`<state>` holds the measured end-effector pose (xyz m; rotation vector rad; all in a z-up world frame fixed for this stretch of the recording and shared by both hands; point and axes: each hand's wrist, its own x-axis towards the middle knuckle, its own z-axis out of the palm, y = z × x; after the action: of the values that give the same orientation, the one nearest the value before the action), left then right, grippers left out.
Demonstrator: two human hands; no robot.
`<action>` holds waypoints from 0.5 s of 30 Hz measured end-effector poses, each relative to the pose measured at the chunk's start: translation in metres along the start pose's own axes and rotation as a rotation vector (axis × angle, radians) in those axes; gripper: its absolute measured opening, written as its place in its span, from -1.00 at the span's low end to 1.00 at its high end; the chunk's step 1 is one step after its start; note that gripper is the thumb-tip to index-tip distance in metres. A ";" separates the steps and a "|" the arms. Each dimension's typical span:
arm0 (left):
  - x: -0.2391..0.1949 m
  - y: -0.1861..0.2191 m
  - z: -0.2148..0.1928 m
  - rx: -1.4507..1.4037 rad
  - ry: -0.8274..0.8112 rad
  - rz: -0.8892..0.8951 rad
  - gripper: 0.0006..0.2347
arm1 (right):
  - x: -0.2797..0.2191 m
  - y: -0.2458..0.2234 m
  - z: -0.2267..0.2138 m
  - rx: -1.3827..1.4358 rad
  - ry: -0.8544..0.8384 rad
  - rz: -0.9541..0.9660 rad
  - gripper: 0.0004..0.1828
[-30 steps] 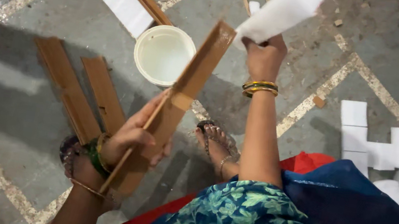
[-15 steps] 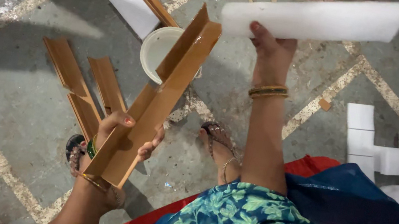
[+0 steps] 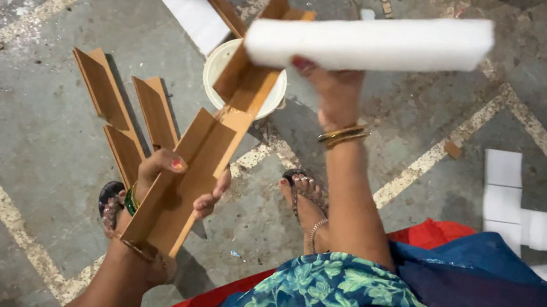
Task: The person sits on the floor and repeatedly dips a white paper roll into a bucket of liquid, then inserts the roll into a brown cardboard frame. The person handles multiple frames and rolls, occasionally adjusting the bucket or picking up new frames from the floor.
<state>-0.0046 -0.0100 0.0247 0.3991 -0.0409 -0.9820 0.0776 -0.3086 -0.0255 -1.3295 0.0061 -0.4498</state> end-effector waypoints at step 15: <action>0.000 -0.005 -0.001 0.141 0.155 -0.048 -0.46 | -0.008 0.009 0.015 -0.186 0.125 -0.284 -0.60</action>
<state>-0.0086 -0.0123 0.0224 0.6067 0.0404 -0.9963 0.0773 -0.2905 -0.0323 -1.4894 -0.0385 -0.7881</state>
